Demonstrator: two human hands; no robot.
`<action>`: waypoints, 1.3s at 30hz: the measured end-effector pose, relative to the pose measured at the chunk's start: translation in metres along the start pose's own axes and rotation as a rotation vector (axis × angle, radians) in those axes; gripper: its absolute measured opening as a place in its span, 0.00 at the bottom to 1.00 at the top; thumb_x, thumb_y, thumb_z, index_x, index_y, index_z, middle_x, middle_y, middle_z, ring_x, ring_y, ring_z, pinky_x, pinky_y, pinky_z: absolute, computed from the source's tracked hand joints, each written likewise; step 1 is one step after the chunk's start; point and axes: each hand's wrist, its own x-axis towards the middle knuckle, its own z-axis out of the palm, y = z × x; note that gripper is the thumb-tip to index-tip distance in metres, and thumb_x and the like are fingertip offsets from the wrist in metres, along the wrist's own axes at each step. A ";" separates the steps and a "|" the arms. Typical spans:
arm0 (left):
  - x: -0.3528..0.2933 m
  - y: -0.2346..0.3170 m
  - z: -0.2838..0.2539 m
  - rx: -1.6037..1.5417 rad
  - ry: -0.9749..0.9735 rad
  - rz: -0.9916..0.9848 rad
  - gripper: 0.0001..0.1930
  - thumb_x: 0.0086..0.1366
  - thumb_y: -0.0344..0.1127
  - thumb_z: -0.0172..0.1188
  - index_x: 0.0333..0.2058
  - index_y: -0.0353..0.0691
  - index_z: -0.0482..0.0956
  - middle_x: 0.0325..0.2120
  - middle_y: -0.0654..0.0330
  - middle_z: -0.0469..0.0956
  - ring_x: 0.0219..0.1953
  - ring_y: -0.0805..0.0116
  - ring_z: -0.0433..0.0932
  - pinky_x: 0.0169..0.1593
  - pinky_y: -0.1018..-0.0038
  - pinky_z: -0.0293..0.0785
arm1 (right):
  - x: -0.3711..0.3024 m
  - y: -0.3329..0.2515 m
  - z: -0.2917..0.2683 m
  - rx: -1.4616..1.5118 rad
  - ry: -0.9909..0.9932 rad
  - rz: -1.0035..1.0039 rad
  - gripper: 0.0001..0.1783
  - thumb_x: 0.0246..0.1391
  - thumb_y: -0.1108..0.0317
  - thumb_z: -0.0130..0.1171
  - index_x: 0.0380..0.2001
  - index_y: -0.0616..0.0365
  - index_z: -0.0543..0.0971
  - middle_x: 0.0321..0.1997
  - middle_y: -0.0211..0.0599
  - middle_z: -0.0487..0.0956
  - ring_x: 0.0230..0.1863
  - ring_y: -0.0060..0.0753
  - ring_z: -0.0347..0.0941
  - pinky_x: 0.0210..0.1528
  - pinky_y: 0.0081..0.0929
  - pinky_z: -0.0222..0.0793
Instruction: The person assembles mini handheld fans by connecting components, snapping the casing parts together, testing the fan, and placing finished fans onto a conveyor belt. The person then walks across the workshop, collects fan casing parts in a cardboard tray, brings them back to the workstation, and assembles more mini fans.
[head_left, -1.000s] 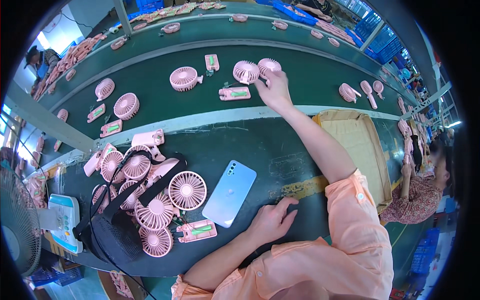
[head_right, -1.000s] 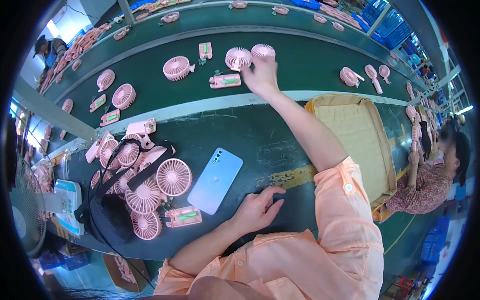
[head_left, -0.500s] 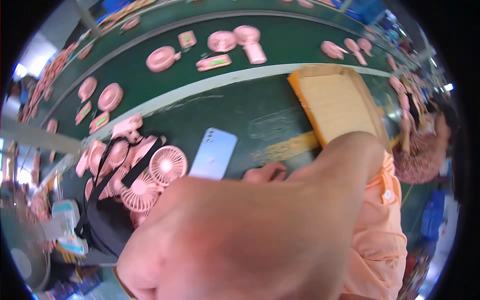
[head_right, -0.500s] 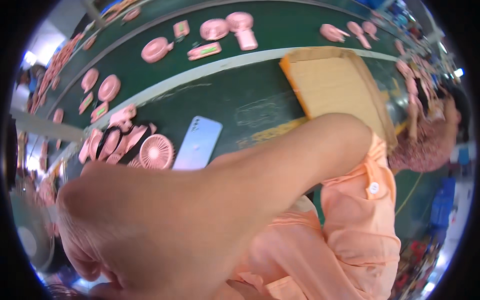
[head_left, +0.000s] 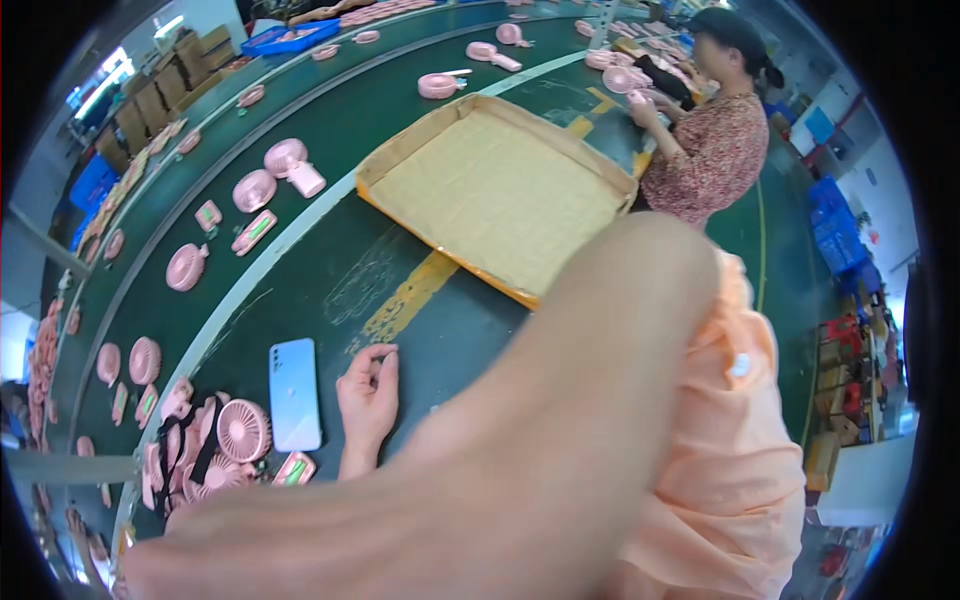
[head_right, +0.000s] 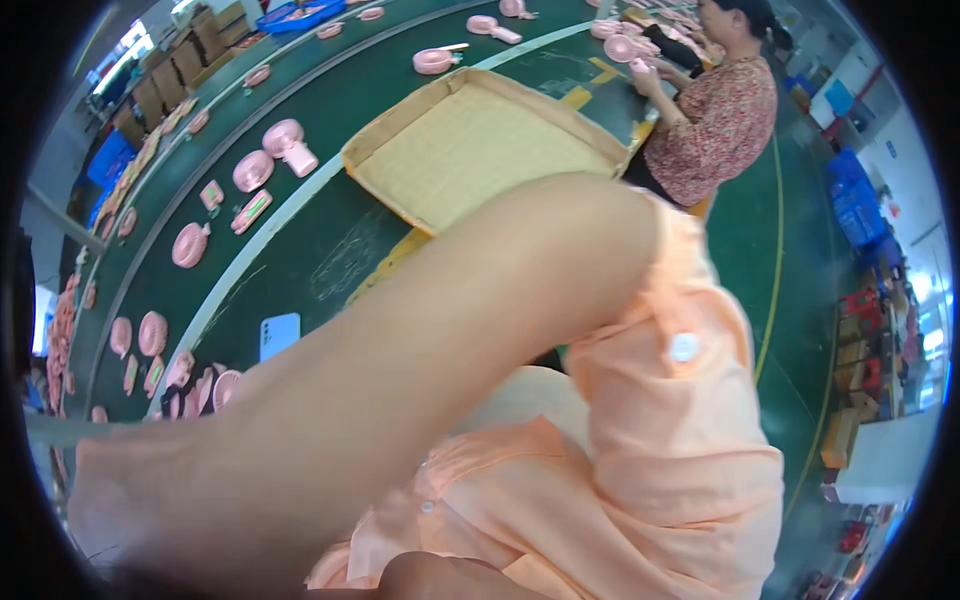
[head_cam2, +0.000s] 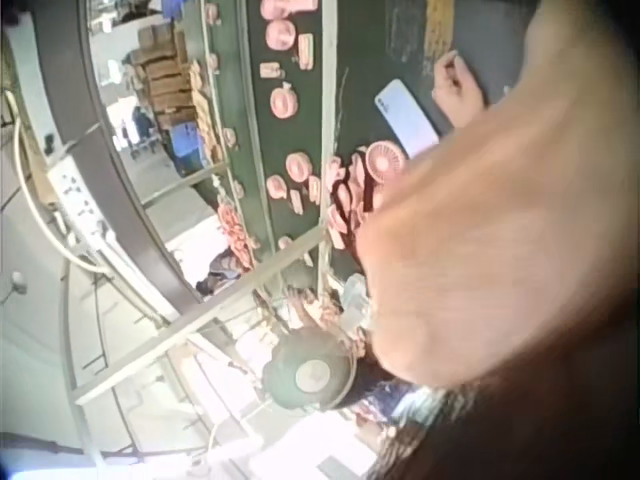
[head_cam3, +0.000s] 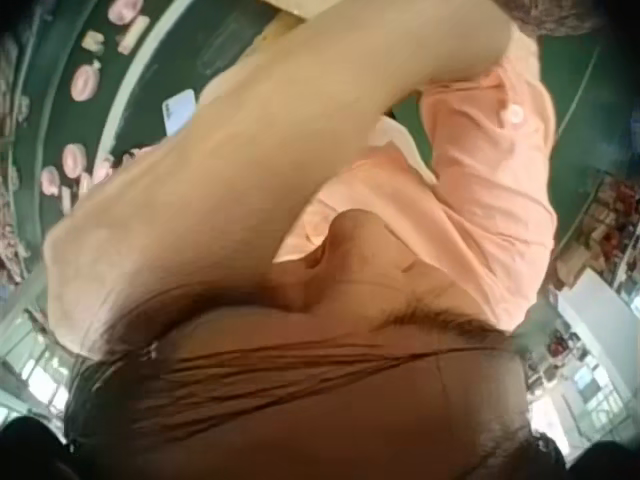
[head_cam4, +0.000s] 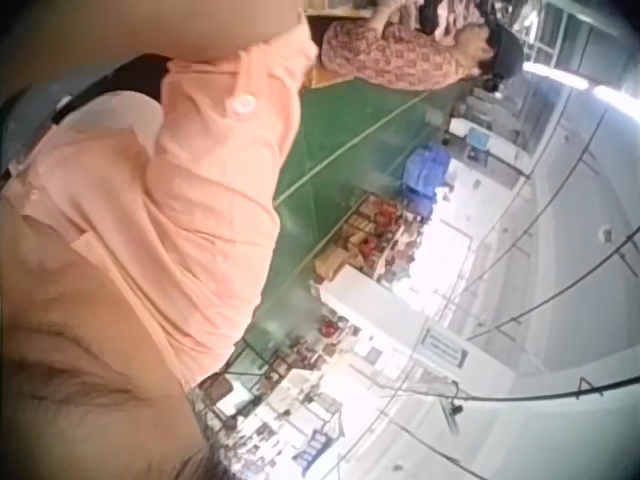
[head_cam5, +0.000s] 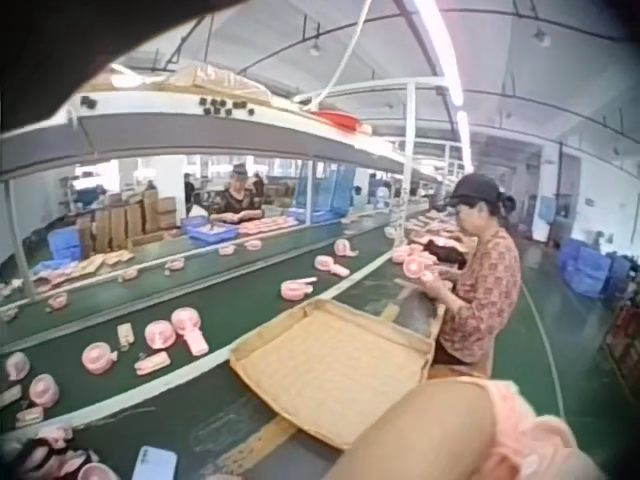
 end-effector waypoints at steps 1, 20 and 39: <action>0.001 0.002 -0.002 -0.012 0.003 0.006 0.05 0.61 0.29 0.57 0.35 0.36 0.78 0.11 0.72 0.63 0.17 0.86 0.56 0.20 0.83 0.53 | 0.003 0.000 0.007 0.015 -0.007 -0.010 0.09 0.37 0.70 0.58 0.23 0.65 0.74 0.22 0.50 0.75 0.25 0.52 0.71 0.25 0.44 0.64; 0.003 -0.010 0.002 -0.129 0.006 -0.230 0.06 0.61 0.29 0.59 0.37 0.37 0.78 0.13 0.76 0.65 0.16 0.90 0.57 0.20 0.87 0.52 | 0.035 -0.017 -0.038 -0.313 -0.259 0.186 0.09 0.38 0.68 0.57 0.20 0.65 0.73 0.20 0.49 0.73 0.24 0.52 0.71 0.25 0.44 0.65; -0.012 0.025 -0.020 -0.037 -0.026 -0.029 0.07 0.61 0.31 0.57 0.39 0.40 0.77 0.15 0.63 0.73 0.18 0.80 0.67 0.23 0.78 0.66 | -0.130 -0.093 -0.058 -0.477 -0.388 1.186 0.07 0.45 0.68 0.62 0.26 0.60 0.77 0.29 0.39 0.74 0.32 0.41 0.73 0.33 0.33 0.71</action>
